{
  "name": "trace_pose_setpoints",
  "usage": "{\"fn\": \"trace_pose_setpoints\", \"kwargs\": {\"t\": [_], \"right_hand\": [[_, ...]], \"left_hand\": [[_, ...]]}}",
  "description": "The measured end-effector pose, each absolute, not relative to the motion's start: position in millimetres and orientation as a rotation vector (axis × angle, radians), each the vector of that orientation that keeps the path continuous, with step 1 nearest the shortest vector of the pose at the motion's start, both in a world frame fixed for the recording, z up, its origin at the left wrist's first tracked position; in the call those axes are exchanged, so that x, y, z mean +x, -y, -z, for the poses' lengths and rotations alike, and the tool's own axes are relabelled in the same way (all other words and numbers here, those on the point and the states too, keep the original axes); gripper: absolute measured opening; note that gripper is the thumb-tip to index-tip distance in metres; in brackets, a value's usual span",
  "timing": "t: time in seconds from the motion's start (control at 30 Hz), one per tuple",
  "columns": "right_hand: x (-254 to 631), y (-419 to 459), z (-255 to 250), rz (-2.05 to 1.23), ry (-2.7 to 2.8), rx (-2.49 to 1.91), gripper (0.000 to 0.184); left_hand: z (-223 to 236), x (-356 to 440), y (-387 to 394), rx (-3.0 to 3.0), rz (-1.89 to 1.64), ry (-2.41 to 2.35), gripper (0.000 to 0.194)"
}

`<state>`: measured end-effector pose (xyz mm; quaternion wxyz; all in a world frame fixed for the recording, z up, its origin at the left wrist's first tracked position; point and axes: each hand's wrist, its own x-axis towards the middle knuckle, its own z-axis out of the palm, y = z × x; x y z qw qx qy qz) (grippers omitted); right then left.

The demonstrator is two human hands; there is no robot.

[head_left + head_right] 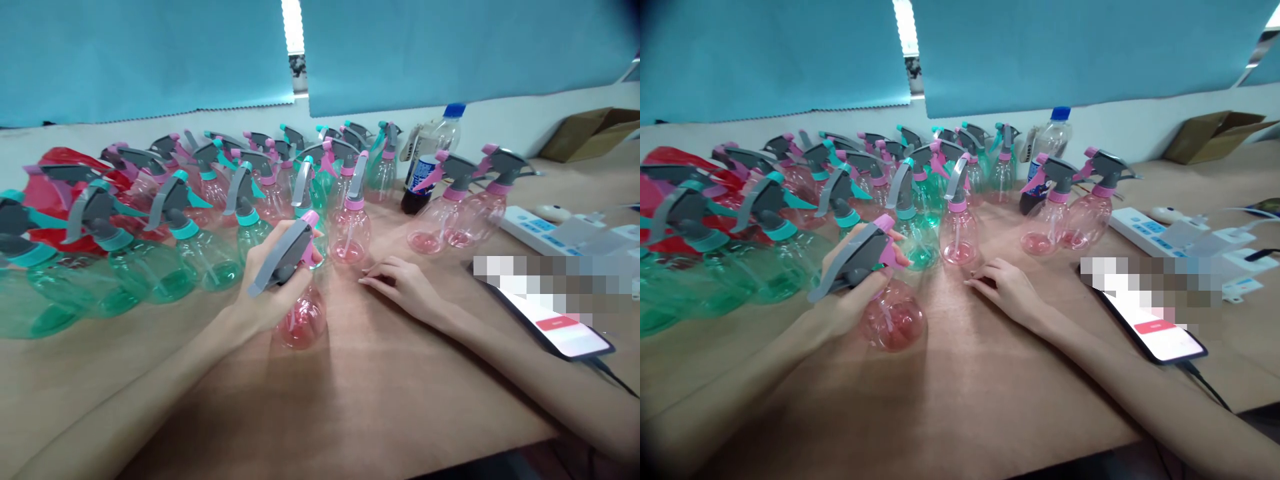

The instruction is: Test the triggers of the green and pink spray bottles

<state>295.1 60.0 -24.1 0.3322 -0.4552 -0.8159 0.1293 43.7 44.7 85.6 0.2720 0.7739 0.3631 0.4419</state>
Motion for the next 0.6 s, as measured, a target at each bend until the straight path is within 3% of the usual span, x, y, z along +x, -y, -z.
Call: {"fn": "trace_pose_setpoints", "kwargs": {"t": [0.13, 0.3, 0.6], "right_hand": [[293.9, -57.2, 21.5, -0.331, 2.180, -1.224, 0.028], [292.8, -56.0, 19.3, -0.310, 2.231, -1.217, 0.027], [290.6, -53.0, 20.5, -0.271, 2.218, -1.257, 0.022]], "left_hand": [[-84.7, 42.5, -45.1, 2.053, -1.193, -0.928, 0.032], [-80.0, 42.1, -45.3, 2.006, -1.151, -0.962, 0.052], [-78.8, 40.7, -42.3, 2.060, -1.150, -1.008, 0.051]]}}
